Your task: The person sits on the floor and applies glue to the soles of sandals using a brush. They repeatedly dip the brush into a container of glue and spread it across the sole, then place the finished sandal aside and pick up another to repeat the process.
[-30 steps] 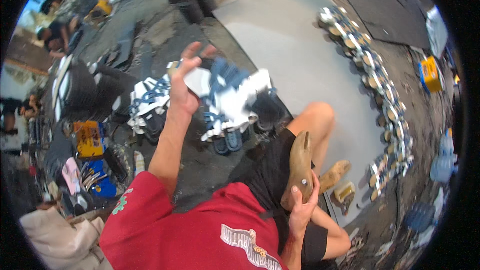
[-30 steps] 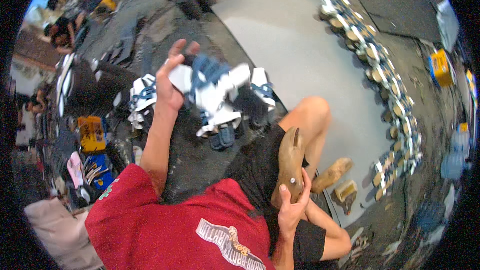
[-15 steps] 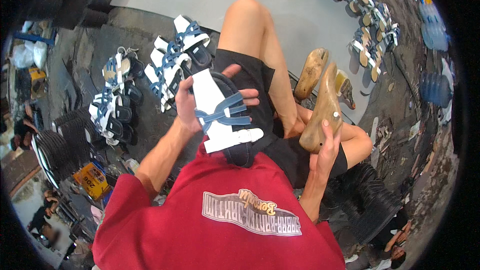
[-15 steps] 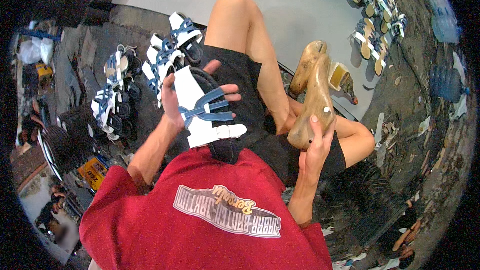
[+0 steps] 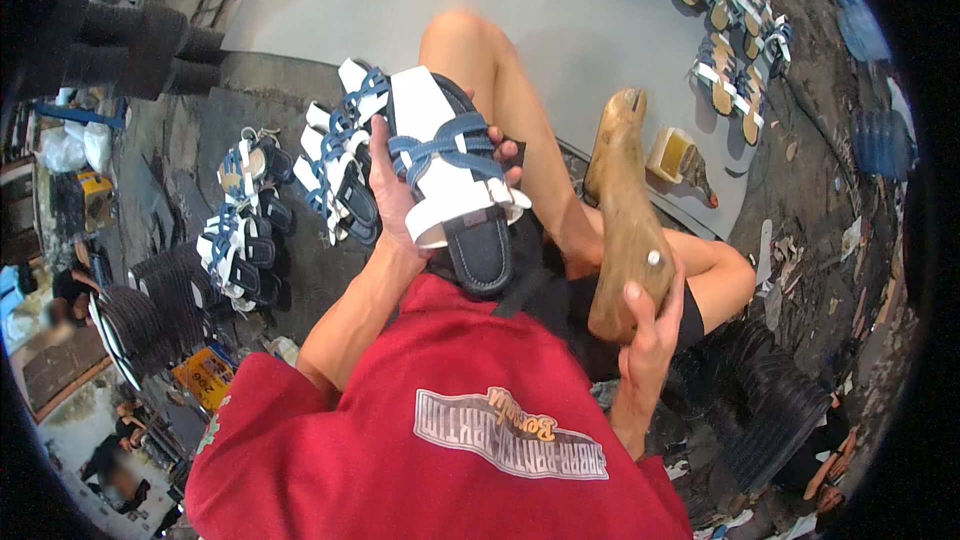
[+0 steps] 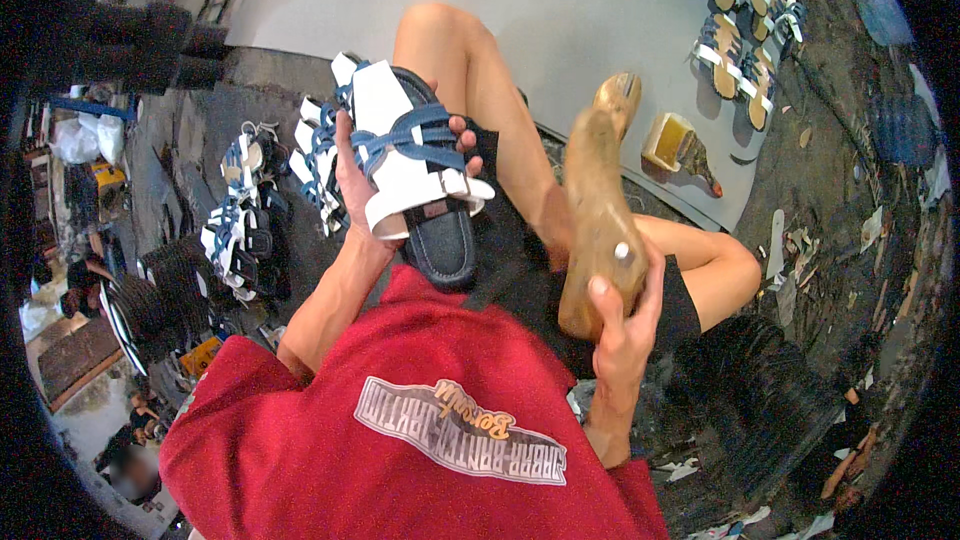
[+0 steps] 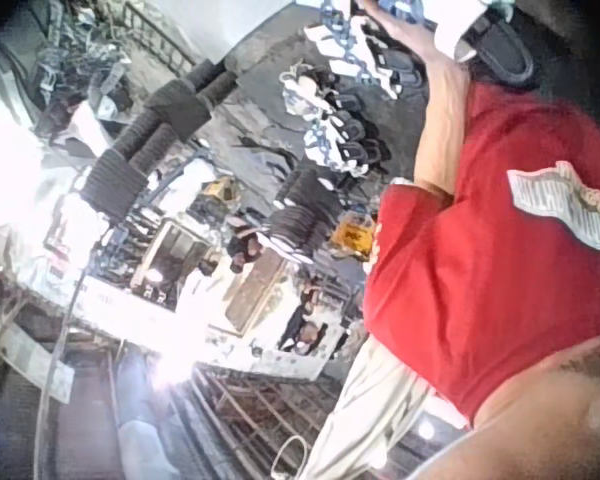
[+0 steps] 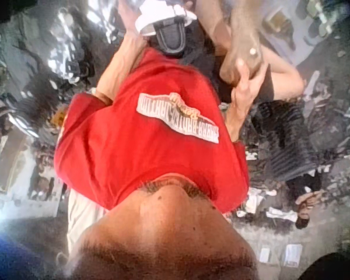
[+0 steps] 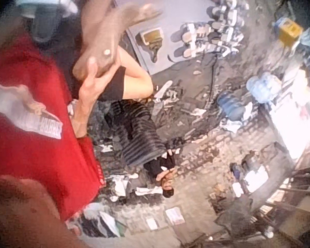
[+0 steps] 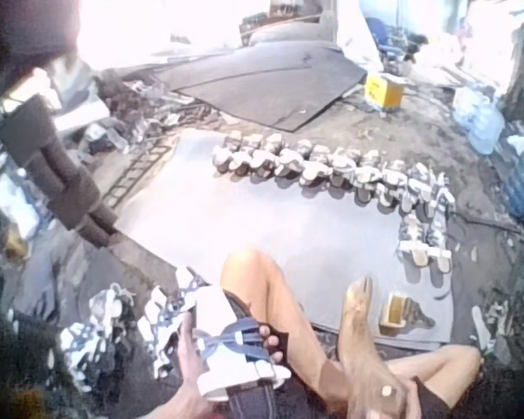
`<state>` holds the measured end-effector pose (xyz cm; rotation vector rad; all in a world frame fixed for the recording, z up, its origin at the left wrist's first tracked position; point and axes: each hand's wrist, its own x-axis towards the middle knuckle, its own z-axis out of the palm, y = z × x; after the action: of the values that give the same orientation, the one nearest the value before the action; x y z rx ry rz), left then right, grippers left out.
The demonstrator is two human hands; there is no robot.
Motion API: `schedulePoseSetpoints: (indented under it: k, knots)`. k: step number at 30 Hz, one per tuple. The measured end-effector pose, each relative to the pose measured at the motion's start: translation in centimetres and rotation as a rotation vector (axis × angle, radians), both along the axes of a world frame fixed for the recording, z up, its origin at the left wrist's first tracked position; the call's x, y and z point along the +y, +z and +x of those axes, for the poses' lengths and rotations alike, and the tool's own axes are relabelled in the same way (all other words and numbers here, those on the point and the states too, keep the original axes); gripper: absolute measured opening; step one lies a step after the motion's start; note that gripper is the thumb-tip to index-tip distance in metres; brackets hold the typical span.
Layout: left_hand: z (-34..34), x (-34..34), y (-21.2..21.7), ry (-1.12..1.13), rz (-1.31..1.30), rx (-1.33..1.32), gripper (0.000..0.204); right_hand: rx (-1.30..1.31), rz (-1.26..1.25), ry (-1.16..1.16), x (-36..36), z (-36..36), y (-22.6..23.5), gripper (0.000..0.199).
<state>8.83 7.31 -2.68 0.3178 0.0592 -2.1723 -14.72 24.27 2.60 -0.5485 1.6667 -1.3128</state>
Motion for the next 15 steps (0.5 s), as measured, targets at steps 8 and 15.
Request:
schedulePoseSetpoints:
  k: [8,15]
  knots:
    - [-4.6,-4.8,1.2,0.02,-0.073,-0.071,0.093,0.26,0.038,0.403,0.5,1.7,6.5,0.061]
    - [-8.7,-1.3,-3.0,-0.083,-0.071,-0.247,0.088,0.628,-0.161,0.116,-7.3,6.1,-2.4,0.055]
